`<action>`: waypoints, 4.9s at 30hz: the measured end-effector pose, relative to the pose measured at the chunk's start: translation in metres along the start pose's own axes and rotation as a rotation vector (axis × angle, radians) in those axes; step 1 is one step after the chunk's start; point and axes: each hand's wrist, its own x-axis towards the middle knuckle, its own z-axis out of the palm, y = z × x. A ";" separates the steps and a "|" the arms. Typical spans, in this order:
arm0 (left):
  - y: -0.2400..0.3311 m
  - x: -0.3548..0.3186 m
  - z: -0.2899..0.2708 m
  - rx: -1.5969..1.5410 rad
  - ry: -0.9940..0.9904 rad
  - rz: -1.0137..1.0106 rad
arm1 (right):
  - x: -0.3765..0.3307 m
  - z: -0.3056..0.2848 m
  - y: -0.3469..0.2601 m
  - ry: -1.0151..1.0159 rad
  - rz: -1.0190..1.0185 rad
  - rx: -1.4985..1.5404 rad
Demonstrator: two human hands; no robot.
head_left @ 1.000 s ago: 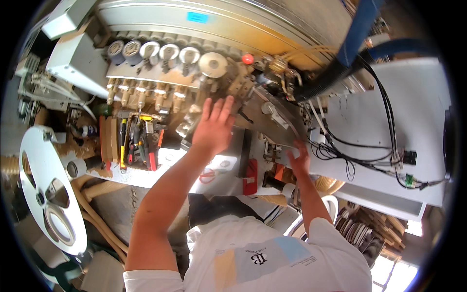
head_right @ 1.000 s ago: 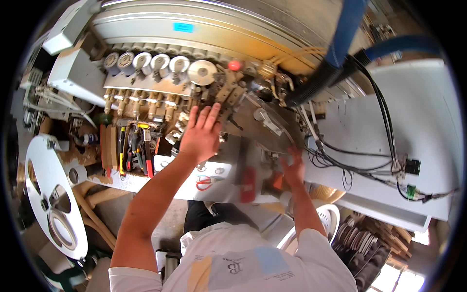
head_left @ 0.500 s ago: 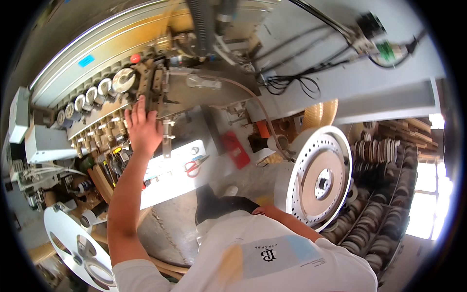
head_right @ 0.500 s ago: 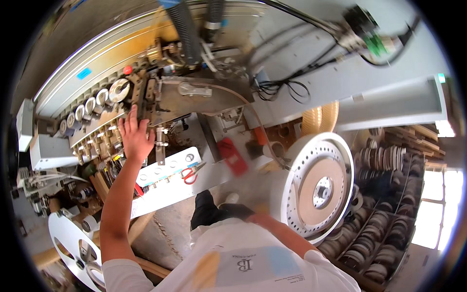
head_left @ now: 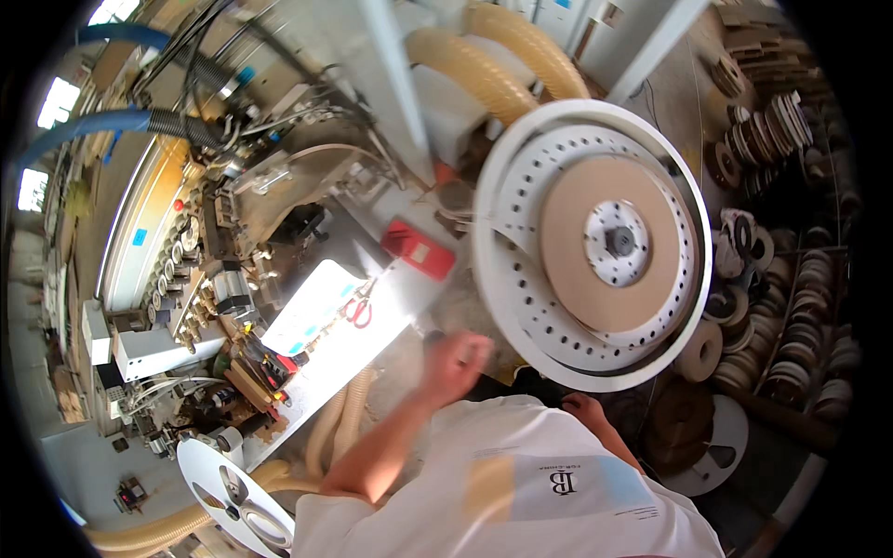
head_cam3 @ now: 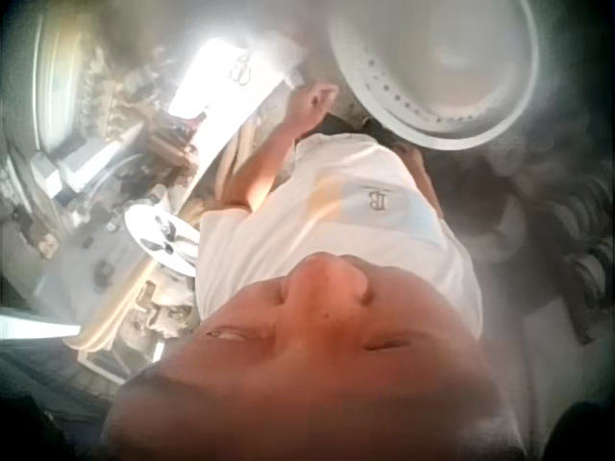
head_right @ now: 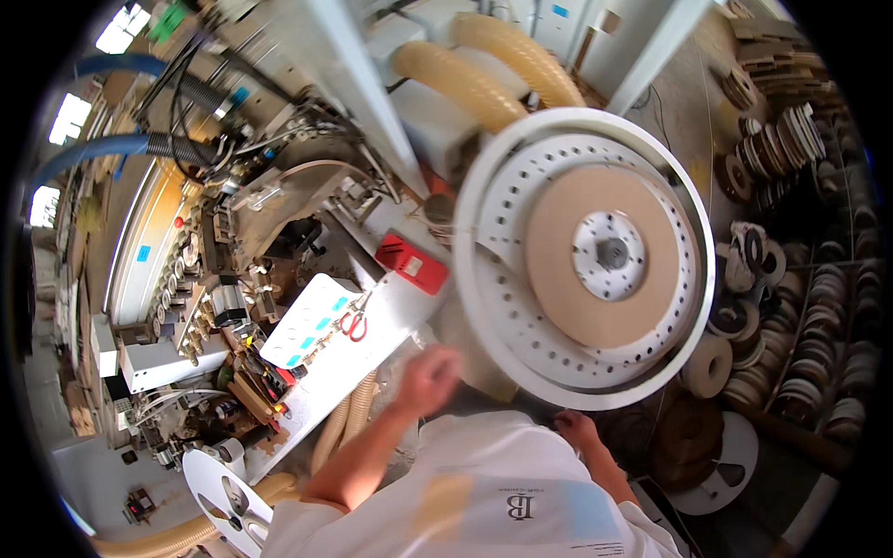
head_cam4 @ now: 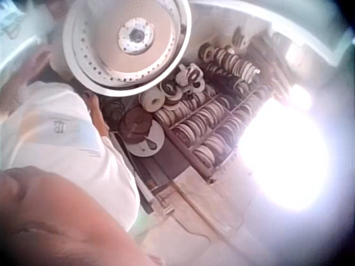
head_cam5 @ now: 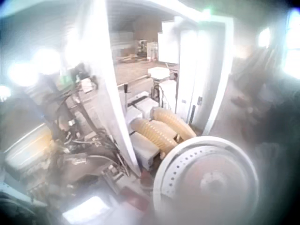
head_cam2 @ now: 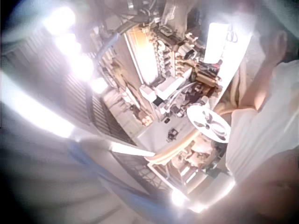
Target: The person repeatedly picks up large rectangular wooden boards from a stack and feeds them into a CNC machine. The person also briefly handles a circular wooden component on a separate machine, adjusting a yellow strap and interacting with the control panel.
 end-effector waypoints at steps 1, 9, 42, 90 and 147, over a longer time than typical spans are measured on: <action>0.026 0.003 0.046 -0.051 -0.119 0.009 | -0.005 -0.006 0.028 0.038 0.001 0.032; 0.131 0.018 0.324 -0.120 -0.617 -0.065 | -0.047 -0.105 0.245 0.453 0.166 0.192; 0.245 0.558 0.912 0.414 -1.145 0.262 | 0.069 -0.564 0.589 0.527 0.620 0.832; 0.128 1.631 1.296 0.275 -0.472 -0.485 | 1.075 -1.832 0.716 0.303 -0.188 0.266; 0.155 2.503 0.970 0.737 0.866 -1.054 | 2.082 -2.458 -0.277 -0.716 -0.384 -0.560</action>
